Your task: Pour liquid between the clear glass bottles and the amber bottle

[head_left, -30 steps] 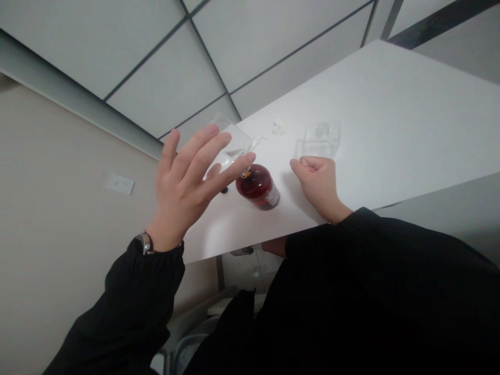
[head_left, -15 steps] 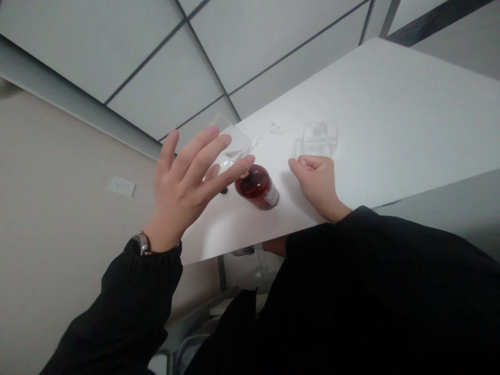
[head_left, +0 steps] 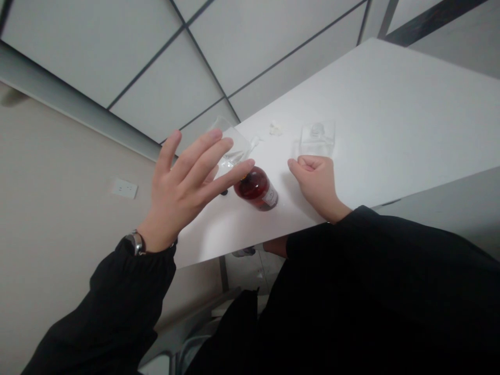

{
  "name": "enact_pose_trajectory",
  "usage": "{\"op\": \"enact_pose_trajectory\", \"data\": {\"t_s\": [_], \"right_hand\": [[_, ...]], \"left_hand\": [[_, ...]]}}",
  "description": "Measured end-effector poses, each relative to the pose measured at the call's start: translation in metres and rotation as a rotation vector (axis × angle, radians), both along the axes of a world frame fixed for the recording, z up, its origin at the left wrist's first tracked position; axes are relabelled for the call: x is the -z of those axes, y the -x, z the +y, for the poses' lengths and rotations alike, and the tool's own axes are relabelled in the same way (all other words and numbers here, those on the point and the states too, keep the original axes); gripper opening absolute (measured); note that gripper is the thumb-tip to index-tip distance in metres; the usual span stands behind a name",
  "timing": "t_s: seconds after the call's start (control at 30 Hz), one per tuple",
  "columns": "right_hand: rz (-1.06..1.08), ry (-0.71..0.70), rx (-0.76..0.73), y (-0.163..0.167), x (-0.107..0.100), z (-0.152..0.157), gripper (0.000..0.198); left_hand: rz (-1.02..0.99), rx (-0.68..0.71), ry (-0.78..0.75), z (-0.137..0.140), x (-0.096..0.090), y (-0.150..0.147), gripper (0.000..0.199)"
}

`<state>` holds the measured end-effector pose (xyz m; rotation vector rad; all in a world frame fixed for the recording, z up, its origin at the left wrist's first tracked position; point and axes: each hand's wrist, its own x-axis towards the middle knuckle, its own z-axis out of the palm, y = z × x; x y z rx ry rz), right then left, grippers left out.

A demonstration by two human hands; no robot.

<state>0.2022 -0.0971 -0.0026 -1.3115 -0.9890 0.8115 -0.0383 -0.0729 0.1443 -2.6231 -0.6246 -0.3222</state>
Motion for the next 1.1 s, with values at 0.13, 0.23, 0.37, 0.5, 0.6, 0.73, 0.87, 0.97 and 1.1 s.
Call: {"op": "enact_pose_trajectory", "data": {"t_s": [0.13, 0.23, 0.37, 0.5, 0.6, 0.73, 0.87, 0.97, 1.1], "right_hand": [[-0.002, -0.007, 0.003, 0.000, 0.001, 0.000, 0.051], [-0.001, -0.011, 0.004, 0.000, 0.001, 0.000, 0.051], [0.000, -0.013, 0.003, -0.001, 0.001, 0.000, 0.052], [0.003, -0.016, 0.000, -0.001, 0.000, 0.001, 0.052], [0.006, -0.015, -0.001, -0.001, -0.001, 0.000, 0.053], [0.009, -0.013, -0.002, -0.001, -0.002, -0.001, 0.053], [0.011, -0.009, 0.002, -0.001, -0.004, -0.001, 0.054], [0.012, -0.005, 0.007, -0.001, -0.004, 0.000, 0.054], [0.012, -0.002, 0.012, -0.002, -0.003, 0.000, 0.053]], "left_hand": [[-0.004, 0.003, 0.012, -0.001, -0.003, -0.003, 0.055], [-0.019, -0.015, 0.046, -0.001, -0.005, -0.004, 0.053], [-0.034, -0.023, 0.093, 0.000, -0.007, -0.005, 0.049], [0.009, -0.018, 0.080, -0.002, -0.010, -0.005, 0.052], [0.068, -0.002, 0.067, -0.004, -0.012, -0.005, 0.058], [0.082, -0.003, 0.106, -0.004, -0.014, -0.005, 0.062], [0.091, -0.005, 0.130, -0.004, -0.015, -0.006, 0.062], [0.106, 0.006, 0.144, -0.006, -0.017, -0.008, 0.060], [0.100, -0.069, 0.197, -0.011, -0.020, -0.015, 0.054]]}}
